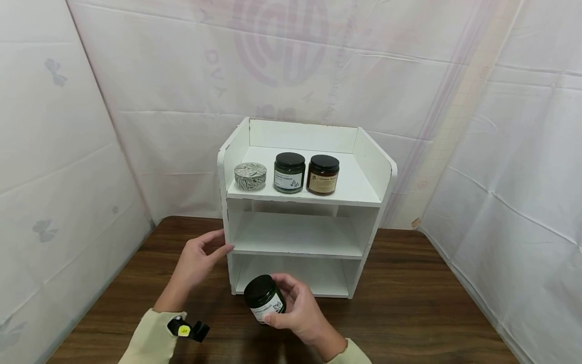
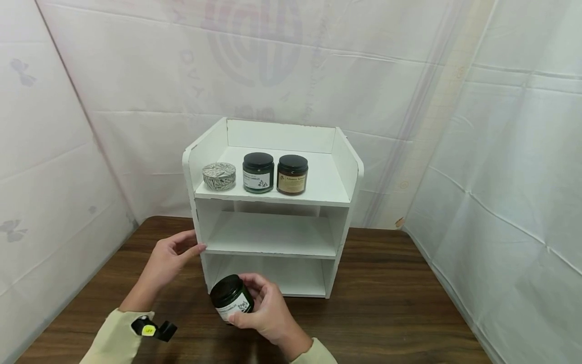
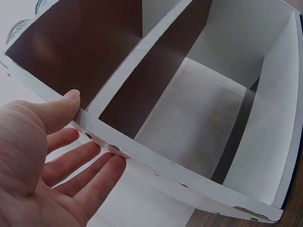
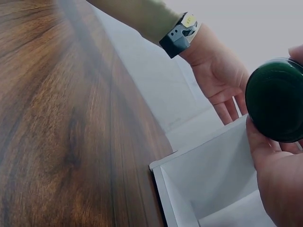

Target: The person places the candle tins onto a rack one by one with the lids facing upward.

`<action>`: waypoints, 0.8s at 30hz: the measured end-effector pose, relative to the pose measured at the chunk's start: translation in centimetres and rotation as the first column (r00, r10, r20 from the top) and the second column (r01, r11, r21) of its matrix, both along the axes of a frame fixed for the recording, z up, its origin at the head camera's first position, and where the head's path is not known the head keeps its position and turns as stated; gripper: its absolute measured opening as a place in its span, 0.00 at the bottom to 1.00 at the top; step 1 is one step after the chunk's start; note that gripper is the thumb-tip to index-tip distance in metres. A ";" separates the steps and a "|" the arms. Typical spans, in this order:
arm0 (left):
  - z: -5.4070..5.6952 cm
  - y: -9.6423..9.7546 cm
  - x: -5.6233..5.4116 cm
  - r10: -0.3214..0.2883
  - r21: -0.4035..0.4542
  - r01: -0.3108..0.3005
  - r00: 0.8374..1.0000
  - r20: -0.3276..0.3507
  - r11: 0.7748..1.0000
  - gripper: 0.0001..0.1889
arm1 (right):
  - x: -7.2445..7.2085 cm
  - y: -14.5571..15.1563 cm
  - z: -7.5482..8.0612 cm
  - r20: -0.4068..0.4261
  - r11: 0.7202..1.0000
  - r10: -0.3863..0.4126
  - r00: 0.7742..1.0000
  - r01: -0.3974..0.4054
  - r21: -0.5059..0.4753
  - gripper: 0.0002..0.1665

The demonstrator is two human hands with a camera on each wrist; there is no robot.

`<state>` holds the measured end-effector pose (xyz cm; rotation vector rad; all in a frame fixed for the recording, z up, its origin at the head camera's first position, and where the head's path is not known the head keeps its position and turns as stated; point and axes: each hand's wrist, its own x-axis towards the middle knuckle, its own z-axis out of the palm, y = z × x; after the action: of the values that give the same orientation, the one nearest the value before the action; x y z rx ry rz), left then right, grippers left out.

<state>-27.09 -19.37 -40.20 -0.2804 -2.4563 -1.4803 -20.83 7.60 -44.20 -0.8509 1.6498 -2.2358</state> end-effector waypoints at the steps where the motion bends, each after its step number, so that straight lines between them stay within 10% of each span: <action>1: 0.0 0.0 0.0 0.000 0.000 0.000 1.000 -0.001 1.000 0.26 | 0.0 0.0 0.0 0.005 1.000 0.002 1.000 -0.002 -0.004 0.42; 24: 0.0 0.0 -0.1 -0.003 0.004 0.003 1.000 -0.003 1.000 0.26 | 0.0 0.2 -0.1 -0.036 0.998 -0.030 0.999 0.028 -0.062 0.43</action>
<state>-27.18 -19.40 -40.21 -0.2855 -2.4510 -1.4850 -20.84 7.83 -44.30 -0.8942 1.6279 -2.3146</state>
